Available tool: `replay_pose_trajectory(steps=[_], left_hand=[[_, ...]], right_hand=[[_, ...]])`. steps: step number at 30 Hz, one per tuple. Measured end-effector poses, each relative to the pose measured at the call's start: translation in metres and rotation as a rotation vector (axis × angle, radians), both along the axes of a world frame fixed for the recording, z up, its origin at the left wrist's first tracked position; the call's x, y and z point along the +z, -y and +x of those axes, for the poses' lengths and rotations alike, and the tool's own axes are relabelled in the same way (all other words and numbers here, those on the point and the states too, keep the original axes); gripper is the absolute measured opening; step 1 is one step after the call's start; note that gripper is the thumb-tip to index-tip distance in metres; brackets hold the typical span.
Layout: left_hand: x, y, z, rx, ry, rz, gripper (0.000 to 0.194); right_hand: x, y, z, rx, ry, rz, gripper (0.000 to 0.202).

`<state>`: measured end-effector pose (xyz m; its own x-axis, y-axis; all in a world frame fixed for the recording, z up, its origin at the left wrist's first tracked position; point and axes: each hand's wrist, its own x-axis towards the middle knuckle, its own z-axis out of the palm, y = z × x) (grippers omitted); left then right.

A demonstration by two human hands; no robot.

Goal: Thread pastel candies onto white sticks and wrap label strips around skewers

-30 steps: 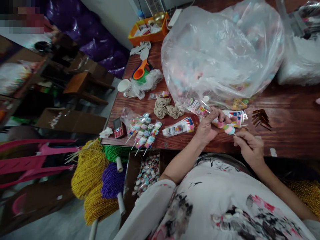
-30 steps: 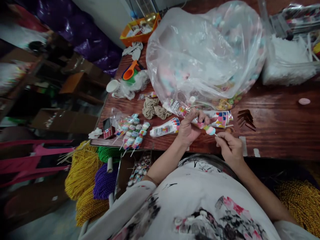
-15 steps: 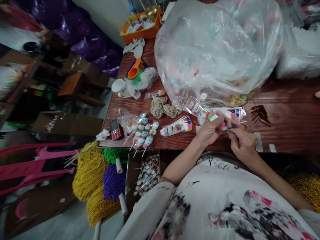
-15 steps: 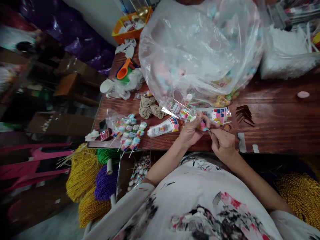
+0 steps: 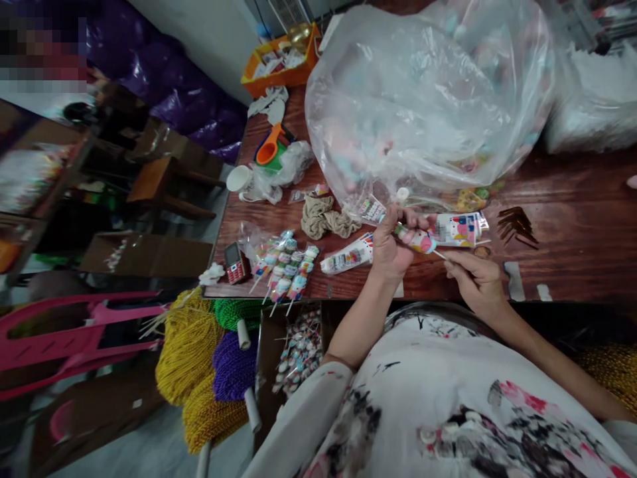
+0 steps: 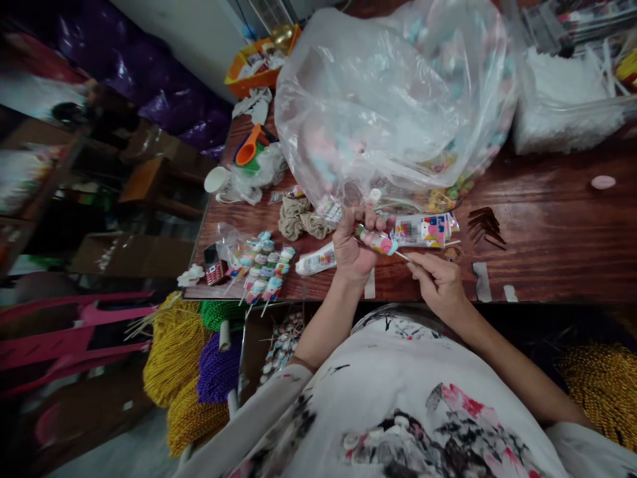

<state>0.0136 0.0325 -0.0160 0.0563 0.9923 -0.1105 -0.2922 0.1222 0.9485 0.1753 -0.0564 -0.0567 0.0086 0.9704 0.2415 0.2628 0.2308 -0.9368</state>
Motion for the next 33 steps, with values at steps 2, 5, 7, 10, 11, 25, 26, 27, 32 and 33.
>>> replay_pose_trajectory(steps=[2,5,7,10,11,25,26,27,32,33], left_hand=[[-0.001,-0.002,-0.005,0.049,-0.033,0.026,0.061],[-0.002,-0.001,-0.009,0.075,-0.095,0.055,0.065],[-0.002,0.002,-0.008,0.052,-0.109,0.058,0.065],[-0.002,0.005,-0.005,-0.014,-0.077,0.035,0.065],[-0.002,0.005,-0.005,-0.028,-0.059,0.029,0.065],[-0.008,0.008,0.001,0.035,0.010,-0.032,0.061],[-0.007,0.009,0.002,0.016,0.012,-0.035,0.062],[-0.006,0.009,0.002,-0.003,0.017,-0.036,0.062],[-0.003,0.007,-0.006,-0.069,0.063,-0.070,0.069],[-0.002,0.006,-0.007,-0.083,0.051,-0.079,0.071]], right_hand=[[0.000,0.001,-0.001,0.029,-0.137,-0.160,0.018],[-0.002,0.003,-0.003,0.141,-0.360,-0.411,0.024],[-0.003,0.005,-0.007,0.211,-0.458,-0.506,0.026],[0.000,0.007,-0.010,0.280,-0.463,-0.515,0.026],[0.003,0.009,-0.010,0.298,-0.421,-0.492,0.026],[-0.011,0.019,-0.012,0.016,0.449,0.322,0.015],[-0.011,0.017,-0.011,0.013,0.442,0.305,0.015],[-0.010,0.014,-0.011,0.009,0.408,0.269,0.015],[-0.002,0.004,-0.008,0.141,-0.092,-0.221,0.019],[-0.001,0.002,-0.007,0.201,-0.210,-0.331,0.021]])
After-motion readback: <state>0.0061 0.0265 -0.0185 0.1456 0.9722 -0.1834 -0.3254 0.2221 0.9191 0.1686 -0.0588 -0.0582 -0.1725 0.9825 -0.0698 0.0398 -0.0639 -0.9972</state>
